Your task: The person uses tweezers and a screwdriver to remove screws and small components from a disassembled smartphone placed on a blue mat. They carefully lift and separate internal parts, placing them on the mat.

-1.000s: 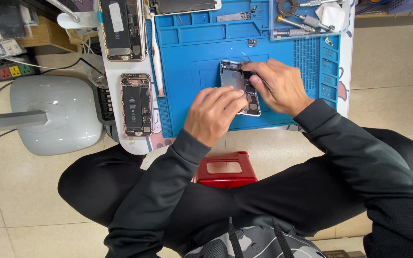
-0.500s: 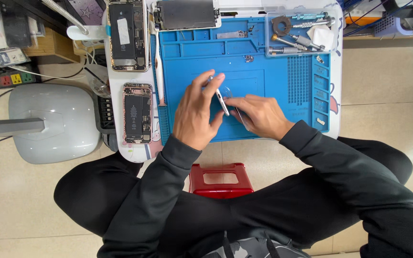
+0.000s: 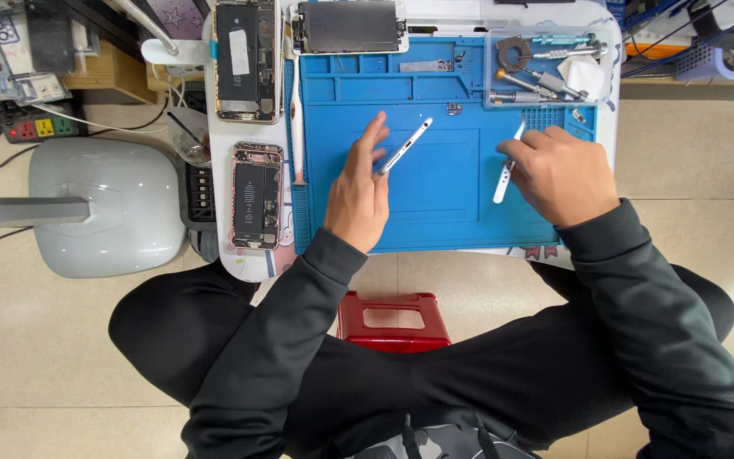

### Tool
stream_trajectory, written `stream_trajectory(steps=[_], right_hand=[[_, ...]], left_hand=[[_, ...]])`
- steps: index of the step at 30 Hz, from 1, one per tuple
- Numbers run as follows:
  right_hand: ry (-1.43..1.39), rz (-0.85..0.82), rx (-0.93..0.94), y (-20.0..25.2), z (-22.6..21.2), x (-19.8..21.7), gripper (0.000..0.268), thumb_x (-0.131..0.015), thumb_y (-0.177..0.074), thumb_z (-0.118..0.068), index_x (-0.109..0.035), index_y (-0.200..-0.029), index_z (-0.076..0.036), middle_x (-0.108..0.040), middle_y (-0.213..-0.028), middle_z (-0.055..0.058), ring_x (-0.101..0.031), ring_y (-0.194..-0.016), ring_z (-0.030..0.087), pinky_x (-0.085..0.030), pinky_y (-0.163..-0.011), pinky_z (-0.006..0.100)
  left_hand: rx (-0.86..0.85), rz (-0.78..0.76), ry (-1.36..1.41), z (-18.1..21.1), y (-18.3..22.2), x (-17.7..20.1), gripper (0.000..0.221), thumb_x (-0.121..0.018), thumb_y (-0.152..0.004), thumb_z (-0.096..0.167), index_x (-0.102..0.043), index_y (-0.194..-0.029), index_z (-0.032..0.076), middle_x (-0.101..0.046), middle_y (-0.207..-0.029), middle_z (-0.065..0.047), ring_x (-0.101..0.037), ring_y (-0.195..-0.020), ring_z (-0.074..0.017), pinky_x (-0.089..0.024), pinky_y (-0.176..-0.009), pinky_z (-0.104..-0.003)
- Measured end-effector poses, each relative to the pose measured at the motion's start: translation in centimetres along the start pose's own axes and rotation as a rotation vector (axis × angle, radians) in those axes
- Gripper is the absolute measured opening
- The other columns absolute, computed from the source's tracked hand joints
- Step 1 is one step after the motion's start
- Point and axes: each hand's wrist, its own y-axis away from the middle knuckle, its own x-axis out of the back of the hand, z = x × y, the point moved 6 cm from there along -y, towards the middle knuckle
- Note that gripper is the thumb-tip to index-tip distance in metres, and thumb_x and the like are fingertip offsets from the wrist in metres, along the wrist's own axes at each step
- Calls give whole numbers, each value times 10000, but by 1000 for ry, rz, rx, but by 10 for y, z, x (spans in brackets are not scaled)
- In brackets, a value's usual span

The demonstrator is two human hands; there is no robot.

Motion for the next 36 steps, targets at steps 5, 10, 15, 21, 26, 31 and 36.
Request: stream_trajectory(steps=[5,10,15,21,26,31,36], right_hand=[[67,-156,-45,12,11,-58,134,-816,-939,-234,-795,-1066,-271,-784,-911,-48,-754,-772,112,-625,-658,246],[8,-207,-98,9,15,-64,224,-759,-966,-149,-777,-1162,-254,-782,-894,-21,-767,-758,158,-640,-649,314],[-204,-220,-121,-4,23,-19,264,-728,-975,-51,-762,-1199,-187,-807,-918,82,-801,-814,285,-654,-713,440],[-228,132,-217,-20,108,-48,131,-679,-1010,-224,-790,-1077,-238,-785,-1069,-36,-726,-885,295,-499,-567,447],[-91,97,-223,-35,129,-91,198,-762,-1114,-439,-856,-1151,-268,-732,-1037,-29,-716,-893,261,-524,-521,439],[-82,65,-202,-36,132,-107,233,-800,-1094,-477,-839,-1156,-256,-746,-1136,-3,-702,-1033,291,-547,-553,479],[-40,231,-192,-25,127,-80,241,-865,-1141,-433,-758,-1209,-227,-808,-1011,-59,-772,-863,244,-530,-619,397]], left_hand=[[79,-42,-89,-19,-7,11,565,-508,-1011,-56,-417,-1506,201,-682,-1273,-133,-722,-1129,-413,-620,-868,-503],[125,-51,-172,-19,-8,20,512,-532,-912,-140,-473,-1292,197,-712,-1142,-154,-737,-1042,-440,-631,-797,-530],[94,-44,-195,-27,-11,16,315,-567,-1001,-39,-585,-1201,204,-749,-1016,-150,-759,-936,-417,-632,-710,-483],[-140,-101,-20,20,-25,-4,292,-538,-1019,-78,-619,-1192,144,-764,-1166,-51,-742,-966,-307,-558,-751,-395],[-103,-96,10,3,-34,-27,122,-573,-1048,15,-585,-1124,110,-688,-1010,-80,-649,-812,-294,-497,-692,-379],[-11,-102,-4,-21,-37,-38,113,-566,-1072,96,-477,-1004,82,-540,-766,-111,-427,-617,-331,-353,-587,-406],[-92,-141,49,-19,-42,-36,270,-565,-1089,83,-569,-1355,128,-736,-1107,-107,-694,-891,-314,-527,-723,-404]])
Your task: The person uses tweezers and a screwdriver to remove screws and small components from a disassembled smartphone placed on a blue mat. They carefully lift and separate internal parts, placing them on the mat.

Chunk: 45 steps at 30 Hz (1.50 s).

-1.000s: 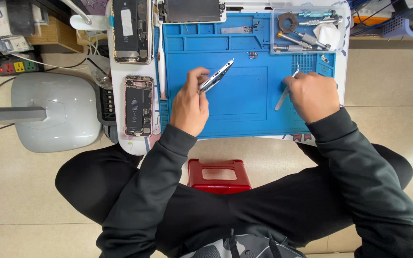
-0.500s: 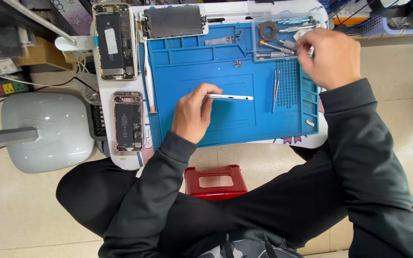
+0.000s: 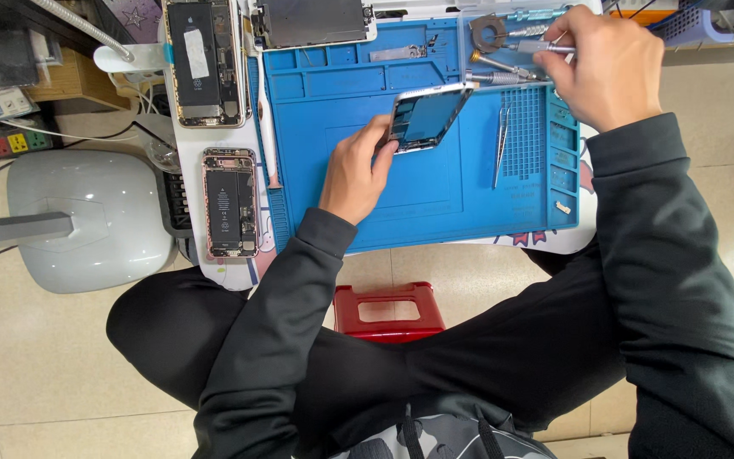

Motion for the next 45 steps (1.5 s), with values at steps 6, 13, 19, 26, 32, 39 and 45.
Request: stream_trajectory(steps=[6,13,19,26,32,39,45], right_hand=[[-807,49,-18,4,-59,107,72,-863,-1183,51,-820,-1132,78,-773,-1023,185,-657,-802,220,-534,-724,348],[-1045,-58,-71,11,-149,78,58,-712,-1043,-56,-708,-1099,-41,-762,-829,114,-747,-742,310,-597,-591,376],[-683,-49,40,11,-175,72,44,-618,-1123,-178,-606,-1141,-139,-759,-807,57,-753,-703,244,-582,-598,362],[-676,-30,5,11,-170,53,78,-615,-1142,-221,-583,-1159,-152,-716,-722,26,-752,-686,264,-572,-609,357],[-701,-24,4,13,-167,49,99,-628,-1146,-229,-588,-1167,-141,-705,-713,56,-740,-676,300,-569,-597,389],[-748,-25,14,9,-166,55,75,-636,-1145,-188,-601,-1166,-124,-723,-736,71,-749,-687,309,-572,-604,382],[-726,-54,32,11,-169,54,77,-627,-1148,-191,-590,-1170,-128,-709,-727,69,-735,-668,311,-572,-614,387]], left_hand=[[12,-72,28,-19,0,-5,414,-573,-1122,148,-467,-1519,195,-717,-1108,-119,-676,-907,-380,-458,-684,-543],[5,7,6,-8,-1,0,240,-600,-1080,82,-618,-1319,78,-768,-1050,-172,-774,-996,-354,-658,-844,-456],[15,-1,3,0,6,2,259,-608,-1071,53,-606,-1329,67,-757,-1059,-199,-765,-1012,-377,-655,-855,-486],[-14,20,-44,-10,4,-4,292,-633,-1047,56,-569,-1331,77,-730,-984,-193,-766,-924,-375,-654,-774,-489],[-26,26,-37,-10,3,-7,310,-622,-1053,51,-551,-1352,91,-720,-970,-185,-765,-909,-369,-652,-757,-475],[-25,20,-29,-7,1,-3,270,-638,-1039,40,-580,-1300,71,-721,-976,-199,-764,-908,-378,-653,-761,-463],[-43,38,-32,4,0,2,251,-620,-1049,29,-590,-1297,60,-721,-964,-193,-762,-903,-369,-653,-741,-469]])
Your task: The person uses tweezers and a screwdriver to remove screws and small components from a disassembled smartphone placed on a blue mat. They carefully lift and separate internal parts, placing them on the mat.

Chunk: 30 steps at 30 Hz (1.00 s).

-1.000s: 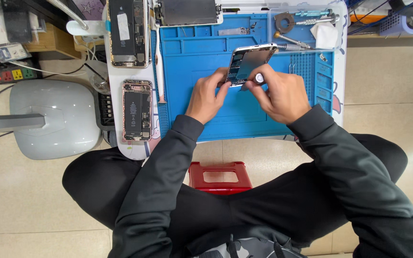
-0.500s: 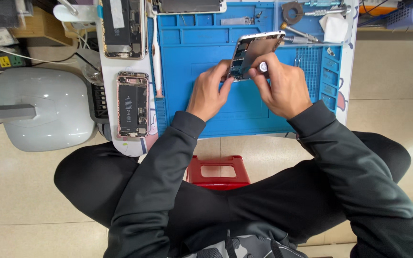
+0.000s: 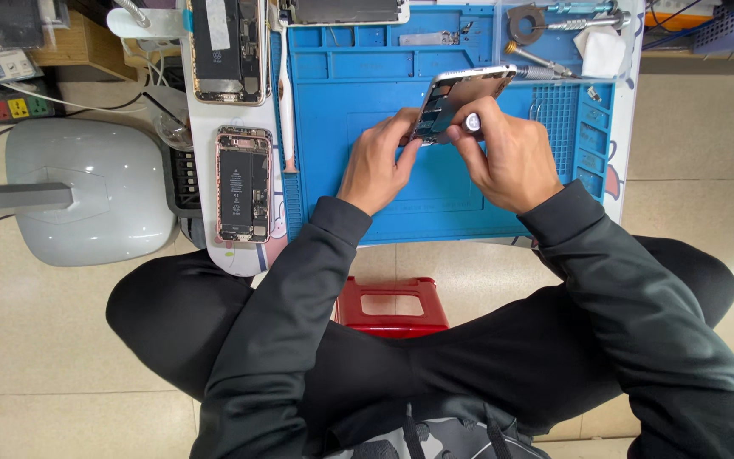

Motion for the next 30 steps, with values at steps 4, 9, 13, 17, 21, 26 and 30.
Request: stream_trajectory(steps=[4,9,13,17,21,26,30], right_hand=[[-5,-3,-15,0,0,1,79,-640,-1136,-178,-598,-1163,-117,-721,-740,76,-748,-682,305,-577,-616,382],[9,-16,-3,-3,-2,1,78,-631,-1130,-175,-585,-1158,-119,-716,-729,77,-750,-683,312,-583,-615,394],[10,10,15,-3,-5,2,75,-650,-1124,-166,-589,-1148,-131,-715,-731,57,-747,-675,286,-573,-596,367],[58,14,62,-6,-17,10,117,-708,-1089,-179,-605,-1130,-142,-712,-739,48,-736,-667,277,-564,-580,356],[134,43,103,-5,-23,13,227,-796,-1033,-154,-603,-1151,-140,-708,-739,44,-724,-641,257,-559,-569,345],[335,33,260,-11,-32,10,170,-768,-1066,-226,-604,-1103,-200,-666,-750,-46,-682,-604,145,-539,-555,245],[382,37,272,-8,-25,5,133,-702,-1120,-271,-613,-1051,-200,-628,-716,-65,-656,-582,137,-533,-541,235]], left_hand=[[0,-6,11,-8,1,-6,269,-636,-1040,42,-590,-1303,76,-722,-967,-175,-764,-910,-357,-657,-762,-456],[2,-10,-1,-14,2,-9,271,-640,-1039,49,-593,-1305,82,-715,-958,-165,-761,-910,-349,-651,-759,-461],[-1,-9,16,-12,2,-6,266,-641,-1032,22,-588,-1287,73,-710,-953,-179,-756,-906,-372,-651,-765,-473],[-9,-3,6,-10,1,-5,268,-644,-1032,29,-596,-1286,100,-717,-952,-154,-756,-911,-350,-650,-767,-470],[-19,5,15,-1,3,-4,291,-632,-1038,14,-597,-1297,143,-713,-962,-122,-746,-927,-333,-644,-776,-473],[-34,3,11,0,0,-1,266,-599,-1062,0,-587,-1292,131,-679,-938,-133,-733,-922,-343,-633,-754,-504],[-22,-11,-6,-3,2,-3,243,-574,-1081,35,-582,-1299,143,-681,-960,-114,-730,-936,-326,-635,-772,-501]])
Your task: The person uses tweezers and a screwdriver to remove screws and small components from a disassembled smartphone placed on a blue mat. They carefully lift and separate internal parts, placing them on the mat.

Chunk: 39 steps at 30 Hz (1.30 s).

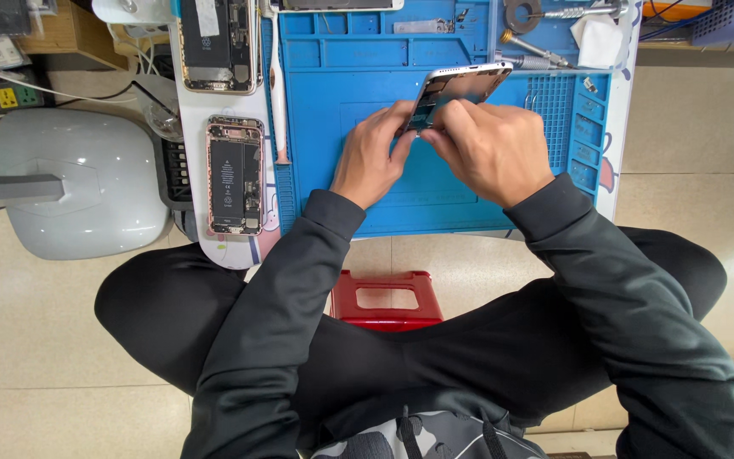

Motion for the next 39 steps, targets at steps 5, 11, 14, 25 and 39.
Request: stream_trajectory(steps=[5,11,14,25,39], right_hand=[[39,25,-2,-6,-4,4,108,-741,-1069,-203,-634,-1057,-192,-631,-706,-67,-642,-558,121,-519,-521,220],[24,40,1,-10,-11,9,99,-705,-1086,-171,-631,-1026,-197,-549,-667,-75,-596,-539,99,-492,-503,210],[55,44,-1,-8,-9,11,83,-706,-1081,-168,-638,-1043,-197,-557,-684,-75,-611,-559,97,-496,-510,203],[94,38,-29,-4,-7,-3,66,-675,-1101,-261,-641,-1066,-215,-494,-750,-90,-594,-639,93,-498,-529,205],[89,15,41,-10,-3,9,69,-728,-1058,-176,-661,-1069,-168,-602,-764,-48,-641,-721,120,-513,-556,194]], left_hand=[[-2,-9,-5,-1,-2,-2,270,-591,-1068,20,-594,-1313,134,-690,-964,-121,-734,-932,-329,-642,-771,-495],[23,-11,-38,-2,-1,2,232,-600,-1061,37,-609,-1285,97,-695,-948,-133,-744,-919,-332,-651,-749,-478],[30,-12,-42,-2,-2,-2,239,-599,-1063,48,-597,-1298,93,-698,-961,-136,-747,-926,-335,-657,-757,-487],[45,-8,-39,-8,2,-5,249,-614,-1059,75,-578,-1304,98,-710,-976,-143,-754,-935,-348,-658,-751,-470],[44,-15,-58,0,-2,-1,191,-614,-1055,60,-600,-1244,86,-704,-956,-126,-754,-914,-317,-645,-779,-433]])
